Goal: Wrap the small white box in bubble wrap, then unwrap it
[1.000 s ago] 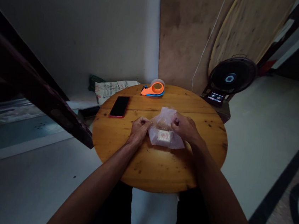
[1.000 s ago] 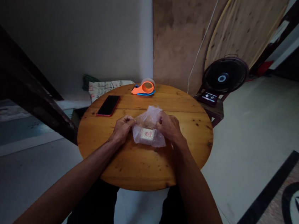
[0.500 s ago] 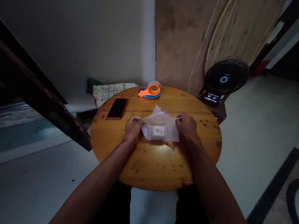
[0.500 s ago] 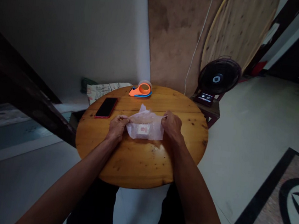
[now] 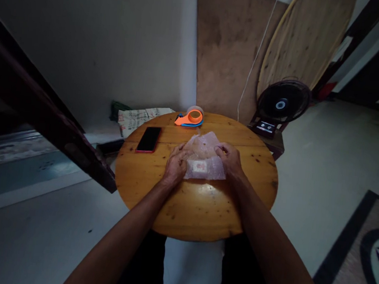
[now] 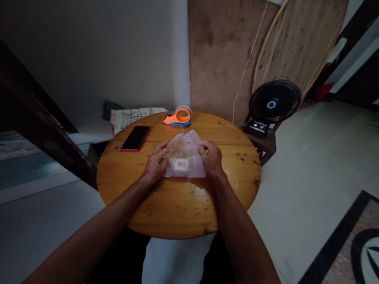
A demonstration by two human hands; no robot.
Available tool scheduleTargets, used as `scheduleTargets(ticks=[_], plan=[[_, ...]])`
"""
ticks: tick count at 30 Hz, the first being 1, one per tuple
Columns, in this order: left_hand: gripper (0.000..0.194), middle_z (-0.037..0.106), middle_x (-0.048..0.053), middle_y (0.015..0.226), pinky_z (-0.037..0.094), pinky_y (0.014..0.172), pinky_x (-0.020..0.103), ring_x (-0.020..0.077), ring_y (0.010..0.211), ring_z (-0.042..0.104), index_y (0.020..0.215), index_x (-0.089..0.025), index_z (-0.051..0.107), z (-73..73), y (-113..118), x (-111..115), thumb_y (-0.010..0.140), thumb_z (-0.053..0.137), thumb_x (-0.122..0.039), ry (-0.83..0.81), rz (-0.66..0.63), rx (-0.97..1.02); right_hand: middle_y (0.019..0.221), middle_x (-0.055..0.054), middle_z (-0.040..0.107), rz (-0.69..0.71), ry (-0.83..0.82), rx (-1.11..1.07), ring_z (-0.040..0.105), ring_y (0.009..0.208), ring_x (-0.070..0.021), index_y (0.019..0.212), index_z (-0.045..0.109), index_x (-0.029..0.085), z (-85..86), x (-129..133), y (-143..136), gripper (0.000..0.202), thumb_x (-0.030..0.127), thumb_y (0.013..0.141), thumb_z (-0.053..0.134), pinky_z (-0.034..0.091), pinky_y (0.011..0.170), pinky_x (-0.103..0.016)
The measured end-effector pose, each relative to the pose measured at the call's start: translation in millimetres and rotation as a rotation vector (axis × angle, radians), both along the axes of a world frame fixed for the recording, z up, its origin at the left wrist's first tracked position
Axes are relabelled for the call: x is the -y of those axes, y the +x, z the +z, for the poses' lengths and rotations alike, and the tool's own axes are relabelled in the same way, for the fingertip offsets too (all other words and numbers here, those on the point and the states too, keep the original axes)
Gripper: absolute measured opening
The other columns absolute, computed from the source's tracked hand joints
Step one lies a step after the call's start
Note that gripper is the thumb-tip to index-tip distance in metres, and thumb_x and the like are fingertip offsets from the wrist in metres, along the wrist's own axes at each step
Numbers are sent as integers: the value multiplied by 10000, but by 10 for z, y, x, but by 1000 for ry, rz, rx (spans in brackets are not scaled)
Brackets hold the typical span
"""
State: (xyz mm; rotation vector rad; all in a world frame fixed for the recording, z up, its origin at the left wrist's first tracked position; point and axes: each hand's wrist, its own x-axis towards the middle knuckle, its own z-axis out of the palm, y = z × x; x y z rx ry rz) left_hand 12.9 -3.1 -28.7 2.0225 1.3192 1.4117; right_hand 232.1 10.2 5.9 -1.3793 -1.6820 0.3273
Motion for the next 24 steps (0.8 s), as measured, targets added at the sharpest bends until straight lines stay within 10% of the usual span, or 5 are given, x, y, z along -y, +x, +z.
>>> scheduleTargets(ticks=[11, 24], plan=[[579, 683, 126, 1160, 378, 1089, 478, 333, 1177, 557, 1148, -176, 666, -49, -87, -116, 596, 548, -46, -197, 144, -16, 526, 36, 352, -126, -101, -286, 367, 526, -117, 535, 402, 214, -75, -58, 15, 289, 413, 738, 455, 269, 484, -238], [377, 630, 96, 1243, 354, 1104, 443, 283, 1217, 518, 1060, -191, 693, 111, -118, 8, 707, 565, -179, -62, 162, 109, 620, -23, 615, -321, -211, 76, 543, 610, -165, 629, 652, 191, -92, -76, 112, 279, 337, 767, 459, 337, 553, -248]])
